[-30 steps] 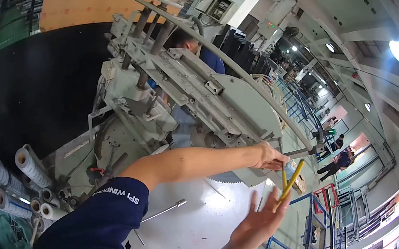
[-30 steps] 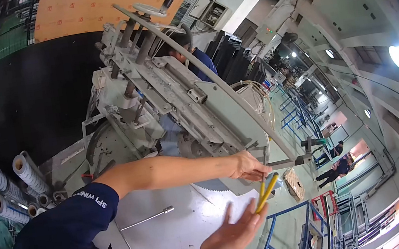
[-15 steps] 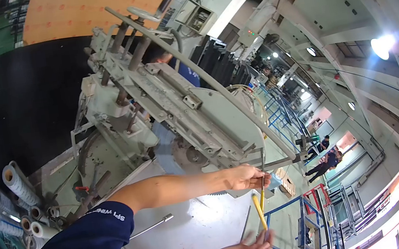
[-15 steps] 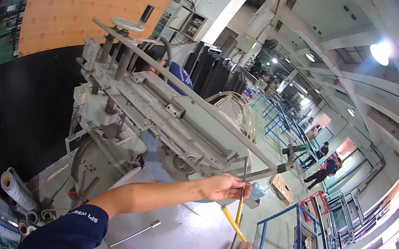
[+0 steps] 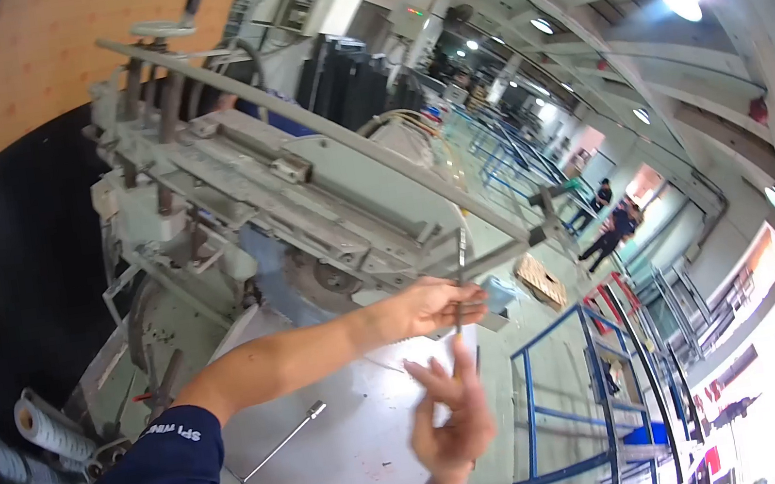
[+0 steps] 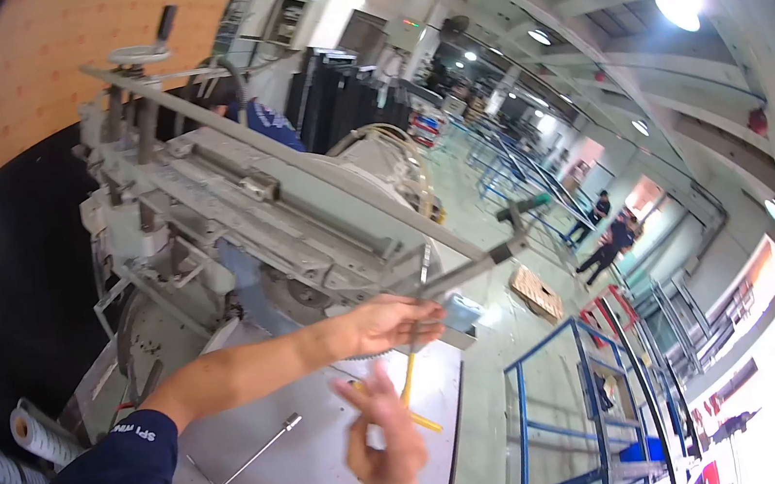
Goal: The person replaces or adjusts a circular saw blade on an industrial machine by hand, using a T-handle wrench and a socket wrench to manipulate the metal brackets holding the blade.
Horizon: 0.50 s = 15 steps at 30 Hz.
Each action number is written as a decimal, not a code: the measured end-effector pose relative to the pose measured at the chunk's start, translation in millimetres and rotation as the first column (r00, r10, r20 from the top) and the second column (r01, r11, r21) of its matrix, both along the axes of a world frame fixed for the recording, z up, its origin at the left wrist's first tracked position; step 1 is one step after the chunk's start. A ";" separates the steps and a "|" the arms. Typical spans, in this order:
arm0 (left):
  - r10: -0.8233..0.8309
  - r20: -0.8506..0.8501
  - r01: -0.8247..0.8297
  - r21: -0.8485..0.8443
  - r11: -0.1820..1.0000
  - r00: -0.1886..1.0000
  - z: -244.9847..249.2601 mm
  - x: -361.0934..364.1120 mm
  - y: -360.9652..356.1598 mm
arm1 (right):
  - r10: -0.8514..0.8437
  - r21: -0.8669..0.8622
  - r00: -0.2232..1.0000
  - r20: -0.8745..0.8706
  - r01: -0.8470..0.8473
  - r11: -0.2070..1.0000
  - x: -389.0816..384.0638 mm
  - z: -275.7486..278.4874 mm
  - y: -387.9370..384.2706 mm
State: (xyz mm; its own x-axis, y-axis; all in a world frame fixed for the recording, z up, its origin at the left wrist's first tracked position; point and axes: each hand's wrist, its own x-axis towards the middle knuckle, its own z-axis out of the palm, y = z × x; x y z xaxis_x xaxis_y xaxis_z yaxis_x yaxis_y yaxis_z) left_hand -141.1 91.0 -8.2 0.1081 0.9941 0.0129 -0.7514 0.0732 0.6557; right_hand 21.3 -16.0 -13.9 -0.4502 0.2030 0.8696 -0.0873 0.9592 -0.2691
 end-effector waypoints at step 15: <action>-0.222 0.343 0.158 0.206 0.966 0.913 -5.1 -15.2 -6.4 | 0.256 -0.688 0.641 -0.724 -0.696 -0.203 20.1 -50.7 30.3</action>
